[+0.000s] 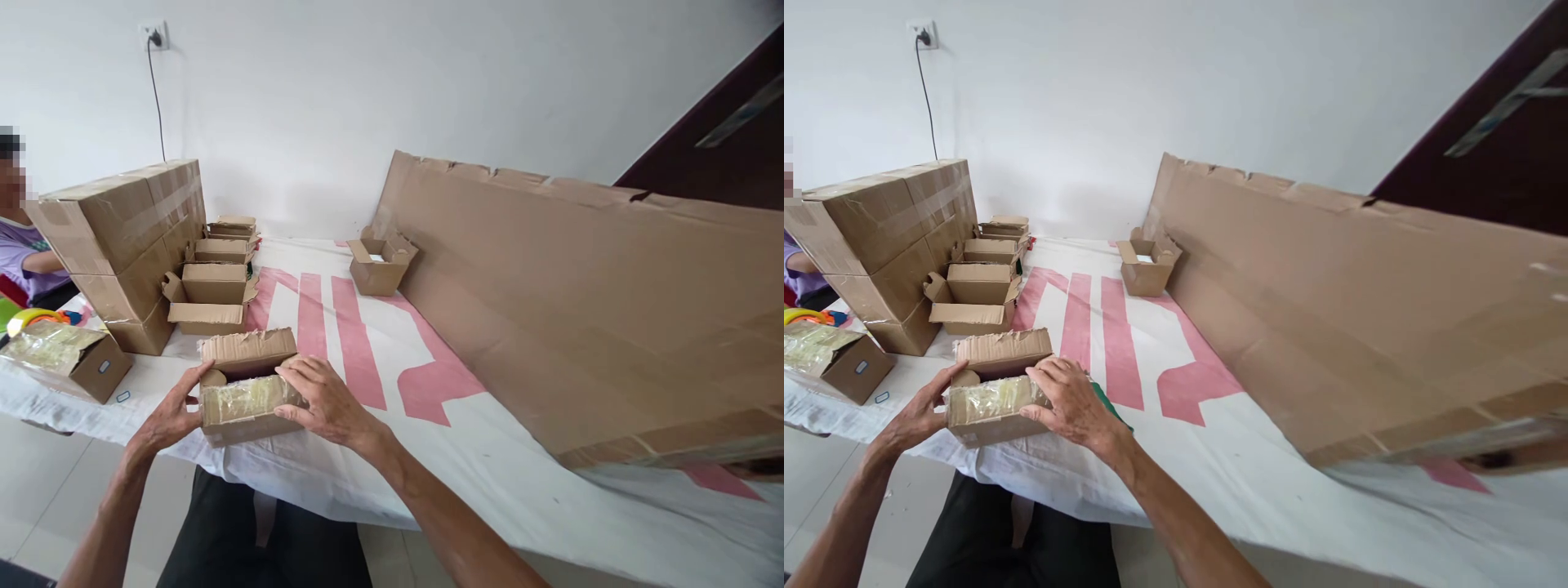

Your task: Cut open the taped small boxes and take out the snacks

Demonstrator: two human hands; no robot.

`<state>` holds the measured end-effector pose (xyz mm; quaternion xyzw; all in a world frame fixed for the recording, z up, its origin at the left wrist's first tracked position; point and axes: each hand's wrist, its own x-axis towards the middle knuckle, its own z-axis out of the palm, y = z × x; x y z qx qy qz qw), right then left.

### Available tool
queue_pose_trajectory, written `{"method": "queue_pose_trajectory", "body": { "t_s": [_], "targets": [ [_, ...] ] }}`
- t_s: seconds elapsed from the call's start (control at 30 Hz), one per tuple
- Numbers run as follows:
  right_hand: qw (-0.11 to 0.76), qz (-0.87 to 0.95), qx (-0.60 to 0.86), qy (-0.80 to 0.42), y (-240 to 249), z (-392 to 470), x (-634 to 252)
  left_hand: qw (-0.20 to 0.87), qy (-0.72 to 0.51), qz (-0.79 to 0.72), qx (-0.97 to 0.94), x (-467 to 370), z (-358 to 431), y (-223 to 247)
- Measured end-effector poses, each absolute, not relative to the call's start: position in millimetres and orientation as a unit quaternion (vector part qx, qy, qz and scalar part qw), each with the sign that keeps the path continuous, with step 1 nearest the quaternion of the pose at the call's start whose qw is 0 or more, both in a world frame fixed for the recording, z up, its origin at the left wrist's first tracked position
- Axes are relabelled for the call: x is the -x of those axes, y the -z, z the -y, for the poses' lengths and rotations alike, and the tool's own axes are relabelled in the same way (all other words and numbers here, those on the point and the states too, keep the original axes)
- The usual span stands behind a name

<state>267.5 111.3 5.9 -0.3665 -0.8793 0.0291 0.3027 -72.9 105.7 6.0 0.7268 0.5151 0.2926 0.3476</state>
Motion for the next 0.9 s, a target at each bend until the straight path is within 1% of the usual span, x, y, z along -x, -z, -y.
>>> {"method": "queue_pose_trajectory", "body": {
  "t_s": [0.2, 0.37, 0.47, 0.53, 0.6, 0.7, 0.8, 0.9],
  "targets": [
    [0.307, 0.886, 0.342, 0.06, -11, -84, -273, 0.381, -0.294, -0.518, -0.707, 72, -107, -5],
    [0.292, 0.891, 0.346, 0.028, 13, -54, -275, 0.372, -0.3, -0.533, -0.698, 69, -110, -5],
    [0.305, 0.885, 0.352, 0.007, 25, -54, -273, 0.36, -0.291, -0.55, -0.695, 66, -111, -5],
    [0.324, 0.876, 0.358, -0.004, 25, -61, -272, 0.35, -0.284, -0.562, -0.694, 62, -111, -6],
    [0.34, 0.861, 0.379, -0.01, 18, -70, -269, 0.329, -0.282, -0.572, -0.697, 56, -112, -9],
    [0.34, 0.83, 0.442, -0.009, 3, -86, -261, 0.262, -0.259, -0.608, -0.704, 41, -113, -16],
    [0.311, 0.802, 0.509, -0.022, -10, -103, -249, 0.194, -0.181, -0.666, -0.697, 20, -112, -29],
    [0.252, 0.784, 0.565, -0.046, -20, -116, -238, 0.136, -0.11, -0.716, -0.676, 1, -109, -40]
  ]
}}
